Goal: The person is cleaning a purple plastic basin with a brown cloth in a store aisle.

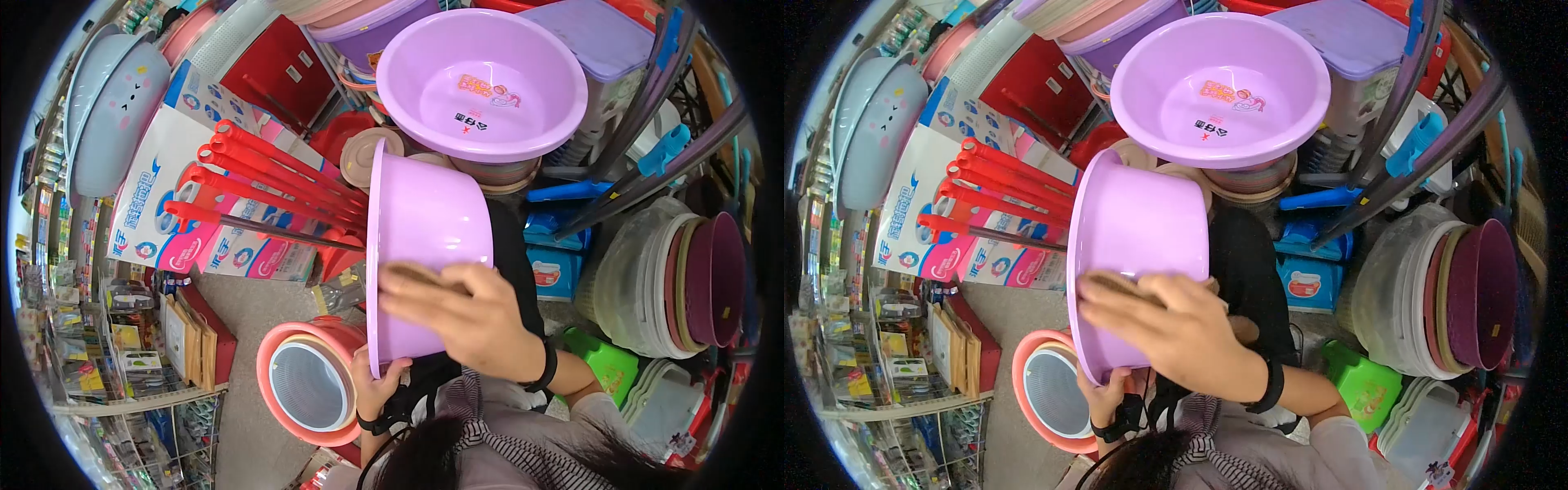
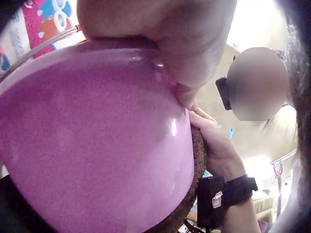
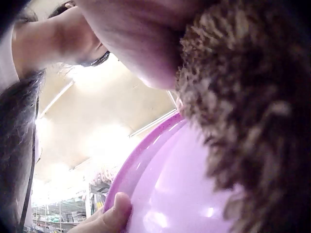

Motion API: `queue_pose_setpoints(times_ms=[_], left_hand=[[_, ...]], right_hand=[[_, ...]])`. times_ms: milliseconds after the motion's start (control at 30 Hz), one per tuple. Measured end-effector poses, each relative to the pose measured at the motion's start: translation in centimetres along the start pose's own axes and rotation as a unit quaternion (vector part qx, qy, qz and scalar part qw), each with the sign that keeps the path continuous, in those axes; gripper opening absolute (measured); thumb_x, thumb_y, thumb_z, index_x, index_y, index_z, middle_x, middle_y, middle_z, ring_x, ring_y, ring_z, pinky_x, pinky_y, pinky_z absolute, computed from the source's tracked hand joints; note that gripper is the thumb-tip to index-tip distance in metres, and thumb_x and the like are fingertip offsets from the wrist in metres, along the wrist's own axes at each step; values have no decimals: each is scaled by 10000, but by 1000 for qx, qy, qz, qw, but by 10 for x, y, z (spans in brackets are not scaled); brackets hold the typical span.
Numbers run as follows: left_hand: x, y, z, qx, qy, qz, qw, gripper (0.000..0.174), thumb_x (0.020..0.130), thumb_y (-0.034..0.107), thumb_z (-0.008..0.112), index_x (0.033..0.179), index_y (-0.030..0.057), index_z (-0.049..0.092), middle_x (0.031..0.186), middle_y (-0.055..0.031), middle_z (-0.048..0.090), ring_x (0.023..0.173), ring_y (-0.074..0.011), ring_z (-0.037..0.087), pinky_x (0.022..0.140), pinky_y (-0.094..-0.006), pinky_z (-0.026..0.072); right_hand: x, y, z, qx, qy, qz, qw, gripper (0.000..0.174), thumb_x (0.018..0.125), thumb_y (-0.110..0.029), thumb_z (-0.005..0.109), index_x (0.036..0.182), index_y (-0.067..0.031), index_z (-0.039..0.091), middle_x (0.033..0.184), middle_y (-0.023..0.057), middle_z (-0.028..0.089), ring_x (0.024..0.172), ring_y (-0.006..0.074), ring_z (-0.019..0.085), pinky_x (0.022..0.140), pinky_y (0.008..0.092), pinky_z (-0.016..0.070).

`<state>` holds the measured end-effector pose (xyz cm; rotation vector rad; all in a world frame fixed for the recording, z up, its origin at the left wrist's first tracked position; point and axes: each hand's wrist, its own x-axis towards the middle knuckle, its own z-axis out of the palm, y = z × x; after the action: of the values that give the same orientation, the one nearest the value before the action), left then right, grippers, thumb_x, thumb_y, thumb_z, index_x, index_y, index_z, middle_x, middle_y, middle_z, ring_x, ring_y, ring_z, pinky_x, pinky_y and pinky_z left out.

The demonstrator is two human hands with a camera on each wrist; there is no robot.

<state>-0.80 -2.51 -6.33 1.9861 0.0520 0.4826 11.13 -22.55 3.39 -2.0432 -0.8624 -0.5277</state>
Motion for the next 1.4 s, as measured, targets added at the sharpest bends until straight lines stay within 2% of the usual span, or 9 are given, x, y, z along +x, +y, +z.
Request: queue_pose_setpoints(times_ms=[267,500,667,733,800,967,1200,1333,1400], left_hand=[[10,30,-7,-82,28,-175,981,269,855,5,630,1110,-3,546,918,-65,591,799,-142,552,722,-273,462],[31,65,-13,-73,-69,-50,994,515,810,25,645,1293,-52,483,1095,-118,594,1016,-168,569,912,-302,452],[32,74,-8,-229,-62,-85,968,564,811,99,753,1289,-47,492,1095,-150,616,975,-164,583,877,-304,467],[30,72,-5,-11,-36,-73,997,481,819,172,805,1182,-24,558,915,-92,657,818,-128,606,737,-269,489],[31,71,2,-11,7,-83,996,433,816,189,816,1114,-15,578,823,-67,652,733,-114,596,668,-259,478],[31,63,0,48,21,-49,997,373,792,228,848,959,2,601,656,-36,628,584,-90,565,551,-256,448],[32,51,-5,-12,41,-58,997,351,786,226,851,924,1,620,662,-62,647,567,-100,578,537,-258,452],[30,51,1,33,15,-13,999,346,757,190,868,906,3,618,664,-67,636,567,-121,577,551,-269,460],[30,50,0,58,7,-1,998,346,742,171,875,906,1,622,669,-73,637,562,-138,584,552,-279,461]], right_hand=[[-39,-21,19,-53,-123,-130,982,396,828,-214,608,1215,-197,683,1324,-123,609,922,104,511,718,251,366],[-39,-14,4,3,-176,-121,977,435,799,-209,608,1228,-213,676,1324,-131,608,928,88,515,726,237,369],[-44,-8,-2,38,-230,-166,958,349,834,-201,566,1175,-190,637,1135,-110,605,968,92,507,757,233,397],[-42,-6,-5,49,-212,-151,964,361,816,-181,582,1168,-196,665,1168,-110,628,928,99,520,739,236,428],[-35,1,-8,50,-52,-89,993,379,788,-154,613,1156,-191,699,1185,-94,671,865,114,535,715,249,463],[-11,33,-7,-54,99,52,992,384,724,-43,647,1085,-127,748,1157,15,726,737,162,552,669,263,451],[-22,11,-9,3,-17,-35,999,377,733,-65,642,1077,-171,754,1204,-65,706,729,141,538,677,250,457],[2,28,-7,-13,55,73,996,340,767,-93,615,1075,-151,744,1237,-53,692,776,178,545,700,288,462],[-1,24,-4,-25,39,42,998,355,766,-90,613,1093,-151,739,1252,-53,684,783,177,540,703,284,461]])
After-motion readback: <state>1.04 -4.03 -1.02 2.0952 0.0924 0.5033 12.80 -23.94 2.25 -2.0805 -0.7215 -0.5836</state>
